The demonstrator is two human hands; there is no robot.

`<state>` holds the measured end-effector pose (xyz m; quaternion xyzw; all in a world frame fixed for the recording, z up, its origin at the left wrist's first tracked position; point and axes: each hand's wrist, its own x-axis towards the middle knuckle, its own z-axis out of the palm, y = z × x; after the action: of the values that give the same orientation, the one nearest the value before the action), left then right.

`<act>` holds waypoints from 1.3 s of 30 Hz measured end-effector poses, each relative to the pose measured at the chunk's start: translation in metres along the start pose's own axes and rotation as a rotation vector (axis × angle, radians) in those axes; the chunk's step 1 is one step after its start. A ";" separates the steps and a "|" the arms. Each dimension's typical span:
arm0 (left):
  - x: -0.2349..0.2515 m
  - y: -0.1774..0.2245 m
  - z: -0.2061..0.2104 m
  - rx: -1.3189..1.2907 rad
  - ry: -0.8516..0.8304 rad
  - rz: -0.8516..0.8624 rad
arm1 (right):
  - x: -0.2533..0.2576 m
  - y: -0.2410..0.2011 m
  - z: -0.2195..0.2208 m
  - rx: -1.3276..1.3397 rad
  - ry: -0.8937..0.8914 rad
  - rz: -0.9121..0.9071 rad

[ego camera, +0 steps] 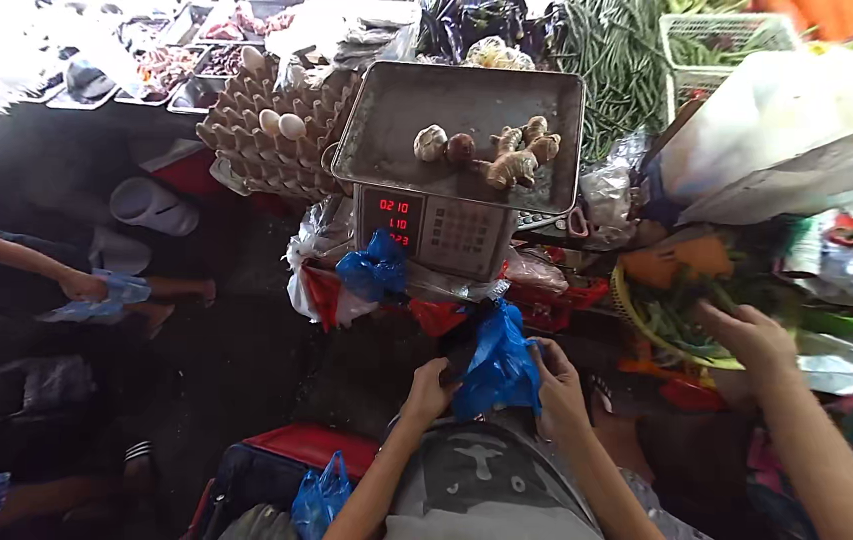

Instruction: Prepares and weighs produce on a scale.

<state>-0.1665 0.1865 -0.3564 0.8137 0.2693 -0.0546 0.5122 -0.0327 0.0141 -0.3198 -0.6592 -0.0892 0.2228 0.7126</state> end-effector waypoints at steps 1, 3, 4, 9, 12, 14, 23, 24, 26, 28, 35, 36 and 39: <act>0.000 0.000 0.001 0.001 0.004 0.012 | 0.002 -0.004 0.001 -0.038 -0.013 -0.057; 0.000 0.002 0.004 -0.014 0.020 0.042 | 0.008 -0.003 0.001 -0.148 -0.005 -0.151; 0.001 0.005 0.004 -0.021 0.021 0.049 | 0.010 -0.002 0.001 -0.188 0.015 -0.174; 0.005 0.006 0.006 0.033 -0.021 0.070 | 0.010 -0.013 0.002 -0.333 0.080 -0.241; 0.010 0.003 0.011 0.087 -0.066 0.066 | 0.001 -0.022 -0.003 -0.477 0.142 -0.332; 0.008 0.009 0.009 0.075 -0.046 0.075 | -0.012 -0.040 -0.008 -0.687 0.191 -0.431; -0.011 0.128 -0.017 -0.297 -0.222 0.916 | -0.054 -0.137 -0.020 -0.775 -0.132 -0.645; -0.013 0.132 -0.020 -0.400 -0.261 0.908 | -0.054 -0.146 -0.019 -0.723 -0.085 -0.633; -0.017 0.133 -0.031 -0.629 -0.270 0.833 | -0.048 -0.160 -0.015 -0.678 0.031 -0.594; -0.021 0.122 -0.039 -0.939 -0.209 0.669 | -0.037 -0.163 -0.010 -0.716 0.115 -0.544; -0.027 0.104 -0.047 -1.090 -0.184 0.247 | -0.006 -0.141 -0.001 -0.870 0.109 -0.429; -0.029 0.107 -0.047 -1.023 -0.206 0.199 | -0.003 -0.137 -0.006 -0.905 0.094 -0.402; -0.025 0.111 -0.047 -0.840 -0.078 0.156 | 0.012 -0.133 -0.018 -0.960 0.086 -0.370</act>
<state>-0.1416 0.1813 -0.2362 0.5498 0.1862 0.0682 0.8114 0.0122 -0.0008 -0.1935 -0.8938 -0.2673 -0.0005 0.3602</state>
